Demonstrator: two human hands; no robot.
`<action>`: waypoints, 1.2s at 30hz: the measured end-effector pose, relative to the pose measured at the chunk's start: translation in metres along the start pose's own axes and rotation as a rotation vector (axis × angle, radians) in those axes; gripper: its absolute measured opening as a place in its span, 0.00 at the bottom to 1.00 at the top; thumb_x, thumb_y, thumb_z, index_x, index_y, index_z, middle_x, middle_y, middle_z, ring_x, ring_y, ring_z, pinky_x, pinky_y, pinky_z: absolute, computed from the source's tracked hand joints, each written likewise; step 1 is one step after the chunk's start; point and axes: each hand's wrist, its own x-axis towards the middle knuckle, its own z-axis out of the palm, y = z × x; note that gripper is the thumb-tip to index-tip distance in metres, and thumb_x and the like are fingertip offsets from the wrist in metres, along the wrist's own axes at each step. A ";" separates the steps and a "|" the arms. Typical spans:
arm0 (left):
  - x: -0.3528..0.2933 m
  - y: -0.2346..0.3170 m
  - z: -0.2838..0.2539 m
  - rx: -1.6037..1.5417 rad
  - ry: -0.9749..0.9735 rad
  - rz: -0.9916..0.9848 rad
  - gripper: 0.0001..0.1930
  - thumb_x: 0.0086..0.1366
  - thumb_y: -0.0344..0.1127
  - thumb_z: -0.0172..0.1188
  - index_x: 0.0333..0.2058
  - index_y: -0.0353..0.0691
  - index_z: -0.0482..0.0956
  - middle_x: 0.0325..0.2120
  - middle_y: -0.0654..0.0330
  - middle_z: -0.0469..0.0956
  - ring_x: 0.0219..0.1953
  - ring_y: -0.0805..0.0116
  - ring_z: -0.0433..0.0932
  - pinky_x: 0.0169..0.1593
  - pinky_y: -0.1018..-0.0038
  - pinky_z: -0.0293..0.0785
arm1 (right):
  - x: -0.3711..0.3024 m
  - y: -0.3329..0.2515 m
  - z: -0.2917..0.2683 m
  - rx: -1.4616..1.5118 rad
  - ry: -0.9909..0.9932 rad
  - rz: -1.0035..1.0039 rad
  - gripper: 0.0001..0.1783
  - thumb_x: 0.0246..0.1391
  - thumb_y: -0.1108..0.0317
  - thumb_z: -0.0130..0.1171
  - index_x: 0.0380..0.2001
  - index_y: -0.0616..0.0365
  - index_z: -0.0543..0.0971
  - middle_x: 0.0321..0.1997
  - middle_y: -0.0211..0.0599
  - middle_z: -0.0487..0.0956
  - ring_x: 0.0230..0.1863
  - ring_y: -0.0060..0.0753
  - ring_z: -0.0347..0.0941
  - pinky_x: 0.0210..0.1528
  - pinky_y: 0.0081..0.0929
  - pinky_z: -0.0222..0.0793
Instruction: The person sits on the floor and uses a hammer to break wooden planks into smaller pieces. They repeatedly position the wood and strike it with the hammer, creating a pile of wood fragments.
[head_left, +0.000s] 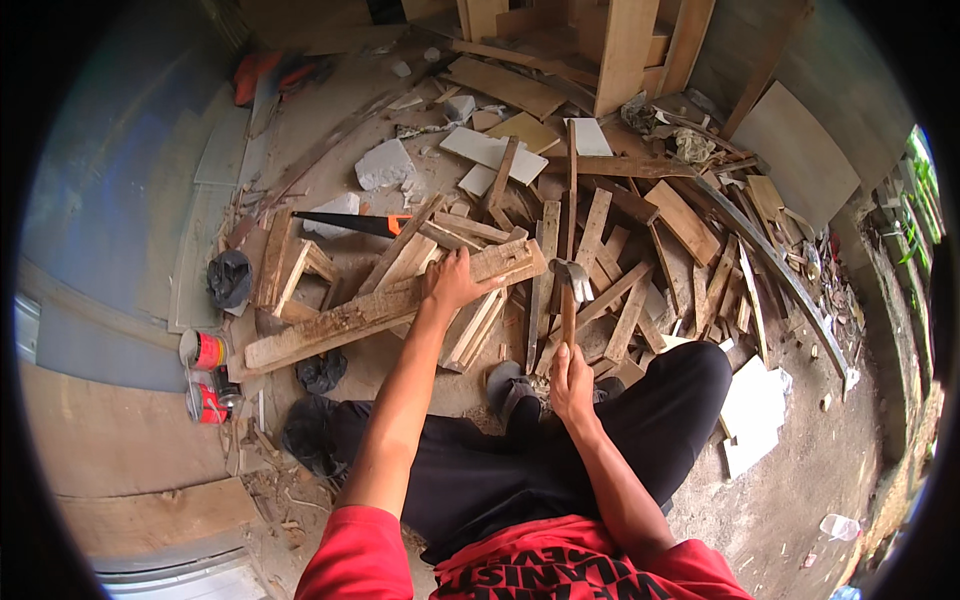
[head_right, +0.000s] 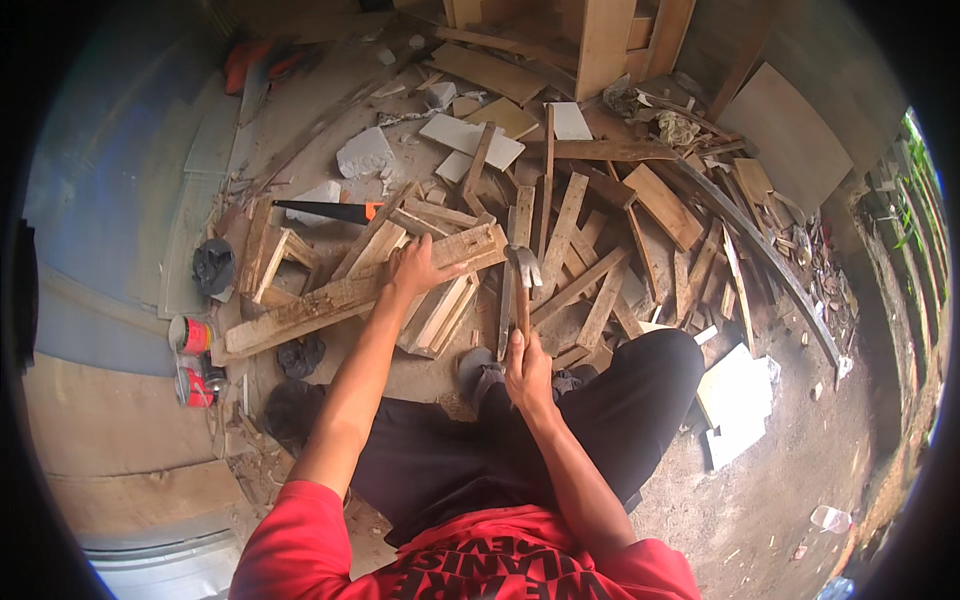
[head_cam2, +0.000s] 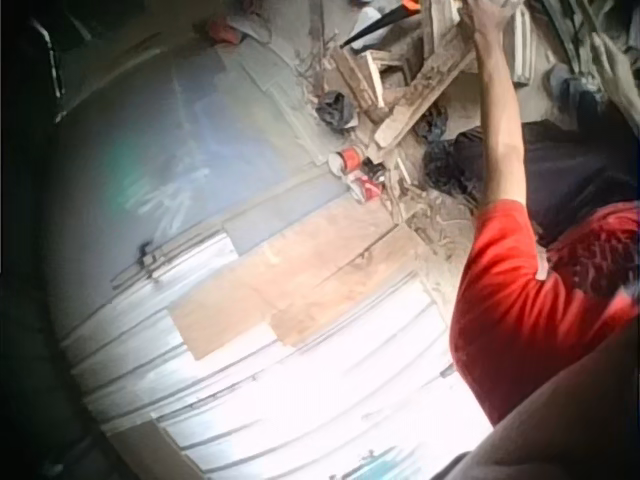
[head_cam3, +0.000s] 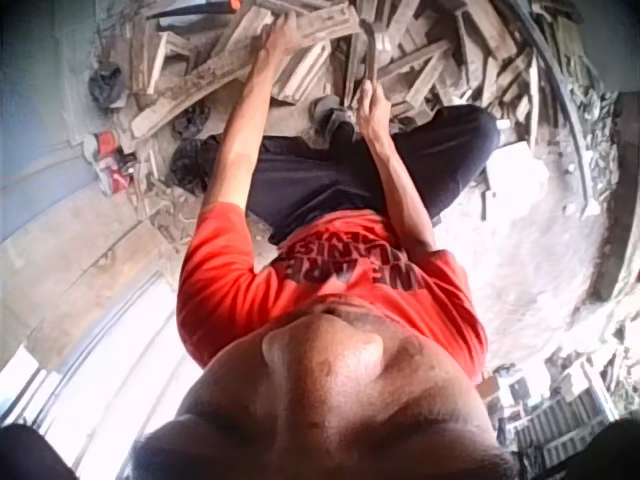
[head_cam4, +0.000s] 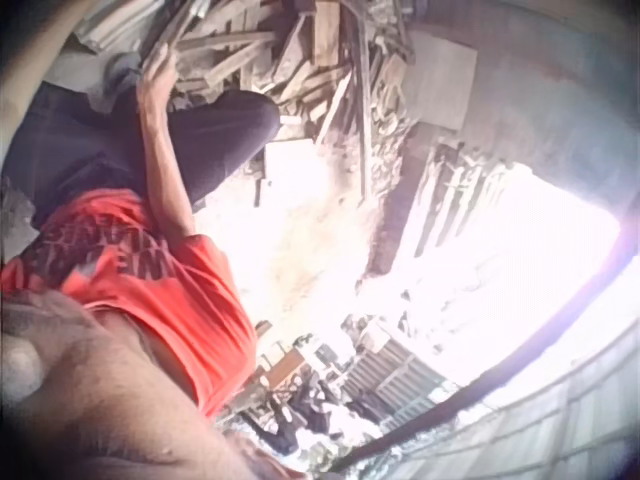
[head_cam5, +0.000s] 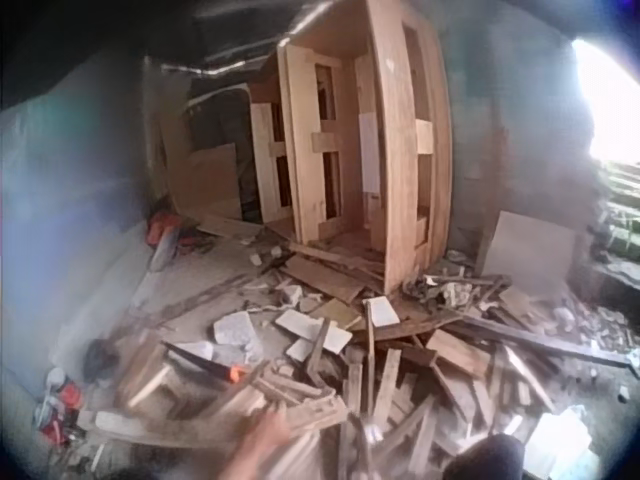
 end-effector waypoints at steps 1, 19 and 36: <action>0.000 0.000 -0.002 -0.002 0.000 -0.008 0.58 0.47 0.79 0.57 0.59 0.29 0.64 0.52 0.37 0.74 0.54 0.44 0.75 0.58 0.49 0.67 | 0.004 -0.002 0.002 -0.031 -0.025 -0.029 0.24 0.71 0.53 0.40 0.31 0.65 0.70 0.14 0.48 0.70 0.17 0.49 0.72 0.22 0.42 0.63; 0.054 -0.021 -0.017 -0.034 0.077 -0.212 0.52 0.45 0.75 0.64 0.56 0.35 0.69 0.45 0.42 0.79 0.50 0.47 0.79 0.51 0.55 0.74 | 0.021 0.034 0.041 -0.024 -0.099 0.057 0.27 0.71 0.51 0.36 0.31 0.64 0.72 0.17 0.40 0.70 0.18 0.38 0.69 0.24 0.37 0.65; 0.057 -0.027 -0.025 -0.030 -0.036 -0.259 0.54 0.47 0.68 0.66 0.63 0.35 0.61 0.51 0.48 0.78 0.52 0.56 0.79 0.53 0.62 0.76 | 0.104 -0.023 0.073 0.107 -0.139 -0.011 0.30 0.68 0.40 0.35 0.29 0.57 0.69 0.18 0.26 0.66 0.16 0.19 0.61 0.17 0.22 0.58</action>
